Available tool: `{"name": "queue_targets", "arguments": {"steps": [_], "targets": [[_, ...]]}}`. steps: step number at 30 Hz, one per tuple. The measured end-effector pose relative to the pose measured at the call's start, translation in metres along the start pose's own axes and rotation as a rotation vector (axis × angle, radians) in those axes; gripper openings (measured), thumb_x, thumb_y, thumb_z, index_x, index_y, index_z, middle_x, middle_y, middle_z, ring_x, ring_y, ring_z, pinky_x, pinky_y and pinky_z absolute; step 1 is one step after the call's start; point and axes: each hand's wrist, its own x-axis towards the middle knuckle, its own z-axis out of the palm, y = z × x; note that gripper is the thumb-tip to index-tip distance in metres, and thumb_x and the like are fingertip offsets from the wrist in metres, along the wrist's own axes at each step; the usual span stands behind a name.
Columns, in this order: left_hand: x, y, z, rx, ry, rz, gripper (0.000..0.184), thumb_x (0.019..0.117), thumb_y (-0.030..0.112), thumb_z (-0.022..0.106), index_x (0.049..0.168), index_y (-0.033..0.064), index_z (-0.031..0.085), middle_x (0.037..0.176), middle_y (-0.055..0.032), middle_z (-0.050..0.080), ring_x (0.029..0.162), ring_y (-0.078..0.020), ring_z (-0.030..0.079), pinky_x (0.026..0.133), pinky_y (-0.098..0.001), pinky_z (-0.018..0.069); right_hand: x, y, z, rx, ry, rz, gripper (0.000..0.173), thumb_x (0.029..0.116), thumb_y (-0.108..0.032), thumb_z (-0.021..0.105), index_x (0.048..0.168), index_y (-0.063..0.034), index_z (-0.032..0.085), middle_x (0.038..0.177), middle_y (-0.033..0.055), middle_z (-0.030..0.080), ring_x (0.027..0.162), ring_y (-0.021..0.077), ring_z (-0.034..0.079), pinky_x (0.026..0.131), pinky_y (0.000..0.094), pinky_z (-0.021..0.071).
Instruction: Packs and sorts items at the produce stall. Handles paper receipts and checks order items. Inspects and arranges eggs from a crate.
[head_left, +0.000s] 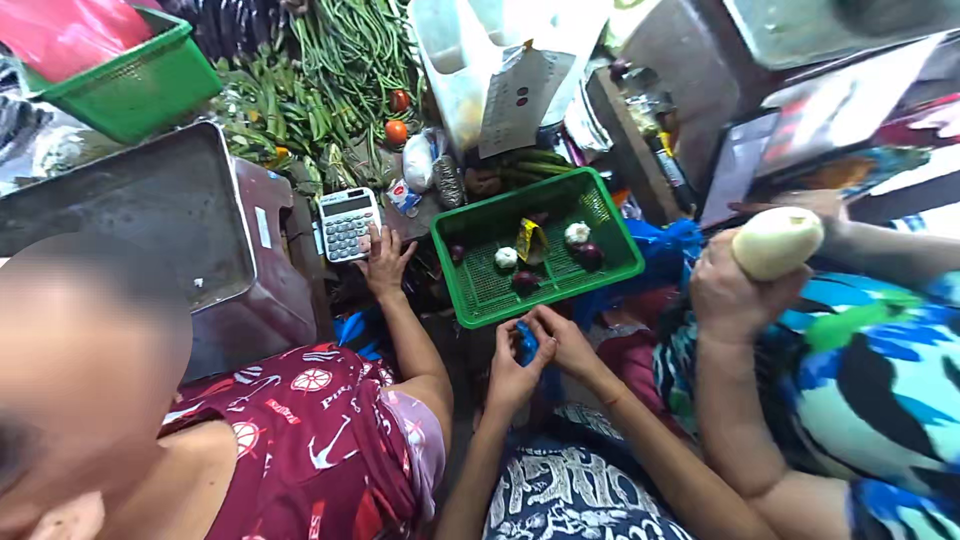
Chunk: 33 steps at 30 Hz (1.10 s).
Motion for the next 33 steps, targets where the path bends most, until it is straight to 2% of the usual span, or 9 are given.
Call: {"name": "queue_targets", "arguments": {"steps": [3,7,11,14,18,21,24,29,33], "targets": [[0.007,0.009,-0.014,-0.261,-0.172,-0.030,0.026,0.0933,0.013,0.072,0.111,-0.0020,0.060,0.088,-0.0055,0.066,0.071,-0.0086,0.064,0.065,-0.0253,0.0560,0.011,-0.006,-0.022,0.013,0.223,-0.089,0.027,0.1027,-0.033,0.062,0.103,-0.0086,0.074,0.086,-0.0008,0.072,0.076,0.0020,0.065,0.073,0.0246,0.0557],[0.025,0.004,-0.022,-0.675,-0.163,0.126,0.006,0.1021,0.009,0.054,0.107,0.0081,0.058,0.100,-0.0025,0.070,0.098,-0.0129,0.067,0.093,-0.0338,0.0550,0.024,-0.022,-0.059,0.139,0.326,-0.073,0.017,0.1026,-0.023,0.064,0.104,-0.0072,0.072,0.084,0.0003,0.070,0.073,0.0048,0.065,0.070,0.0259,0.0563],[0.039,0.014,-0.004,-0.431,-0.254,0.137,0.066,0.0981,0.041,0.059,0.144,-0.0032,0.043,0.135,-0.0137,0.060,0.120,-0.0193,0.060,0.103,-0.0393,0.0508,0.032,-0.037,-0.068,0.178,0.236,-0.101,0.017,0.1061,-0.021,0.058,0.108,-0.0083,0.068,0.080,0.0019,0.068,0.066,0.0073,0.063,0.063,0.0262,0.0551],[0.041,0.033,0.004,-0.331,-0.266,0.098,0.035,0.0981,0.023,0.067,0.118,-0.0049,0.063,0.104,-0.0113,0.071,0.094,-0.0166,0.070,0.088,-0.0363,0.0587,0.036,-0.035,-0.071,0.079,0.173,-0.219,0.015,0.1013,-0.021,0.066,0.107,-0.0091,0.074,0.081,-0.0007,0.072,0.067,0.0040,0.065,0.065,0.0244,0.0576],[0.046,0.031,-0.003,-0.680,-0.118,0.084,0.015,0.1000,0.013,0.058,0.087,0.0069,0.061,0.083,-0.0032,0.066,0.078,-0.0108,0.065,0.074,-0.0295,0.0563,0.048,-0.023,-0.084,-0.032,0.285,-0.297,0.016,0.1022,-0.021,0.065,0.107,-0.0083,0.074,0.083,0.0007,0.070,0.067,0.0039,0.061,0.065,0.0243,0.0538],[0.047,0.026,-0.006,-1.201,-0.207,0.044,0.029,0.0969,0.036,0.060,0.100,0.0099,0.071,0.095,-0.0074,0.073,0.087,-0.0183,0.072,0.077,-0.0353,0.0602,0.055,-0.018,-0.095,0.196,0.128,-0.340,0.014,0.1043,-0.009,0.056,0.110,-0.0061,0.068,0.094,-0.0024,0.069,0.079,-0.0003,0.063,0.074,0.0202,0.0558],[0.052,0.036,-0.006,-0.853,-0.363,-0.012,0.061,0.1029,0.051,0.034,0.137,0.0028,0.051,0.123,-0.0118,0.066,0.111,-0.0200,0.065,0.096,-0.0381,0.0539,0.064,-0.017,-0.100,0.285,-0.047,-0.384,0.017,0.1029,-0.003,0.052,0.109,-0.0049,0.069,0.097,-0.0017,0.069,0.084,0.0017,0.065,0.078,0.0219,0.0575],[0.063,0.058,0.013,-0.380,-0.093,-0.023,0.035,0.0956,0.012,0.070,0.124,-0.0064,0.061,0.100,-0.0157,0.073,0.088,-0.0218,0.073,0.083,-0.0396,0.0620,0.083,-0.007,-0.103,-0.198,0.187,-0.435,0.030,0.1008,-0.012,0.059,0.129,-0.0105,0.069,0.114,0.0109,0.069,0.102,0.0227,0.067,0.091,0.0457,0.0576],[0.074,0.058,0.019,-0.479,0.172,-0.026,0.038,0.0905,0.012,0.077,0.119,-0.0079,0.061,0.095,-0.0184,0.073,0.081,-0.0245,0.074,0.076,-0.0400,0.0637,0.058,-0.018,-0.071,0.056,0.119,-0.239,0.037,0.0957,-0.034,0.071,0.116,-0.0035,0.067,0.097,0.0070,0.073,0.086,0.0149,0.071,0.079,0.0374,0.0615]]}}
